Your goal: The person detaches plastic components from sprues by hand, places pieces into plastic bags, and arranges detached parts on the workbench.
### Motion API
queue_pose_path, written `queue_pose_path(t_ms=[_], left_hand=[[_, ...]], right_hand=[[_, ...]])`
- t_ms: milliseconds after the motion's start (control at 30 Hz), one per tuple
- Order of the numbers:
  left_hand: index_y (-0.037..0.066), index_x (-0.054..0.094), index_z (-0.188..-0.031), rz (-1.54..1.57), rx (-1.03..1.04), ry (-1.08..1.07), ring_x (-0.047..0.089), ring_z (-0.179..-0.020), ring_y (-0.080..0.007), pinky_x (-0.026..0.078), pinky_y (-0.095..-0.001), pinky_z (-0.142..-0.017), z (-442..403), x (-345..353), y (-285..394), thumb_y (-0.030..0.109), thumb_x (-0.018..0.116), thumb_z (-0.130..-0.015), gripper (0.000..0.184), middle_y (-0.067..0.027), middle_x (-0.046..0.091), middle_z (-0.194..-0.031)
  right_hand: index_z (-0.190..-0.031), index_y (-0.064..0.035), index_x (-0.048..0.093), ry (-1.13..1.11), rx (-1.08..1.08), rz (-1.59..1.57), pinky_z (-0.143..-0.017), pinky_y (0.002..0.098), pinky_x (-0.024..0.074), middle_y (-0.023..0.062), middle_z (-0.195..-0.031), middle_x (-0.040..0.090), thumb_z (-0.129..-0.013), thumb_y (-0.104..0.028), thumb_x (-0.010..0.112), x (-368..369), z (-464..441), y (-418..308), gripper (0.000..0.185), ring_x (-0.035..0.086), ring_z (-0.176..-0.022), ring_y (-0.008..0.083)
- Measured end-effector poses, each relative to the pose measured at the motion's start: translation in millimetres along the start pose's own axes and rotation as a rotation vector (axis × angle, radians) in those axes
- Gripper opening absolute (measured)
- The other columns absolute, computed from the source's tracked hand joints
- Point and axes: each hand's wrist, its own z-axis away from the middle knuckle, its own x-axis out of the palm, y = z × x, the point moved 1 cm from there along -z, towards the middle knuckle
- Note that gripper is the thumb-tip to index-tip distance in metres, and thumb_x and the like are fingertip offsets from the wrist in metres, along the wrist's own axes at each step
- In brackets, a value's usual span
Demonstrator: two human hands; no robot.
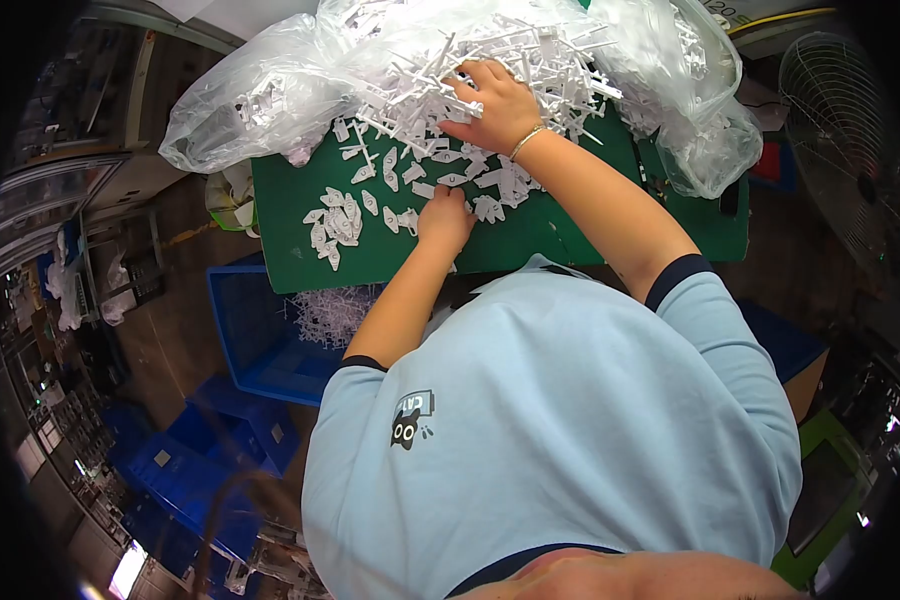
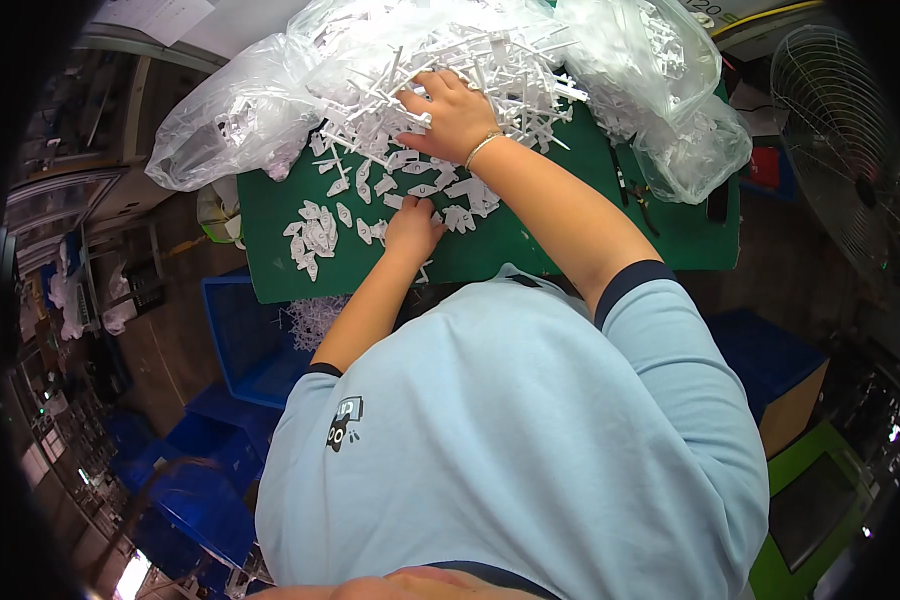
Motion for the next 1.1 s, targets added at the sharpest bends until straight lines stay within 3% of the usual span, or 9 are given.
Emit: queue_pose_path(t_ms=[233,333,433,500,533,633,800,867,1100], left_hand=[[0.005,0.060,-0.097,-0.106,0.054,-0.081,0.063,-0.085,-0.0395,0.053,-0.0462,-0.072,-2,7,-10,0.018,0.074,-0.070,0.033,-0.0183,0.056,-0.104],[0.004,0.059,-0.096,0.064,0.091,-0.077,0.063,-0.079,-0.0360,0.052,-0.0438,-0.069,-4,1,-9,0.016,0.069,-0.072,0.028,-0.0177,0.058,-0.093],[0.004,0.057,-0.094,0.405,-0.058,-0.138,0.061,-0.070,-0.0273,0.050,-0.0385,-0.059,-6,-11,-19,0.014,0.063,-0.072,0.024,-0.0134,0.058,-0.080],[0.006,0.056,-0.100,1.049,-0.384,-0.248,0.058,-0.067,-0.0208,0.048,-0.0311,-0.055,-3,-19,-29,0.010,0.059,-0.070,0.030,-0.0081,0.059,-0.076],[0.006,0.053,-0.112,1.365,-0.350,-0.248,0.055,-0.065,-0.0146,0.045,-0.0273,-0.051,0,-21,-34,0.009,0.057,-0.071,0.041,-0.0035,0.056,-0.077],[0.004,0.050,-0.120,1.614,-0.345,-0.304,0.055,-0.064,-0.0142,0.045,-0.0273,-0.050,-1,-37,-30,0.007,0.056,-0.072,0.049,-0.0031,0.057,-0.078],[0.007,0.060,-0.113,1.190,-0.376,-0.357,0.063,-0.072,-0.0210,0.052,-0.0346,-0.058,-27,-11,-26,0.012,0.058,-0.080,0.034,-0.0060,0.059,-0.081],[0.010,0.067,-0.100,0.302,0.078,0.017,0.065,-0.077,-0.0286,0.053,-0.0402,-0.063,-35,-2,-12,0.016,0.061,-0.082,0.020,-0.0111,0.062,-0.086],[0.009,0.063,-0.093,-0.150,0.129,0.003,0.065,-0.083,-0.0327,0.053,-0.0463,-0.069,-53,21,26,0.016,0.062,-0.080,0.014,-0.0122,0.061,-0.094]], right_hand=[[-0.115,-0.0248,0.062,-0.019,0.004,-0.003,-0.080,0.0409,0.0551,0.0059,-0.123,0.053,-0.067,-0.045,0.079,0,1,-1,0.055,0.053,-0.114,0.0260],[-0.115,-0.0245,0.062,-0.022,0.003,0.003,-0.080,0.0410,0.0550,0.0062,-0.123,0.053,-0.067,-0.044,0.079,-2,1,-1,0.055,0.053,-0.113,0.0262],[-0.115,-0.0242,0.062,-0.018,-0.001,0.001,-0.080,0.0411,0.0549,0.0063,-0.123,0.053,-0.067,-0.044,0.079,-1,1,-1,0.055,0.053,-0.113,0.0264],[-0.116,-0.0241,0.062,-0.015,0.001,-0.001,-0.080,0.0412,0.0549,0.0062,-0.123,0.053,-0.067,-0.044,0.079,-1,1,1,0.055,0.053,-0.112,0.0265],[-0.116,-0.0241,0.062,-0.014,-0.001,-0.001,-0.080,0.0412,0.0549,0.0063,-0.123,0.053,-0.067,-0.044,0.079,0,1,1,0.055,0.053,-0.112,0.0265],[-0.116,-0.0242,0.063,-0.016,0.001,-0.011,-0.080,0.0413,0.0549,0.0062,-0.122,0.053,-0.067,-0.044,0.079,1,2,1,0.056,0.053,-0.113,0.0265],[-0.116,-0.0248,0.063,-0.005,-0.001,-0.002,-0.080,0.0414,0.0549,0.0059,-0.122,0.053,-0.066,-0.045,0.079,1,2,2,0.056,0.053,-0.113,0.0261],[-0.109,-0.0193,0.065,0.025,-0.030,0.032,-0.079,0.0369,0.0557,0.0054,-0.117,0.055,-0.065,-0.046,0.080,-3,0,-1,0.053,0.056,-0.109,0.0268],[-0.115,-0.0253,0.063,-0.040,0.022,-0.006,-0.080,0.0426,0.0547,0.0054,-0.123,0.053,-0.066,-0.046,0.079,1,1,2,0.055,0.052,-0.114,0.0258]])
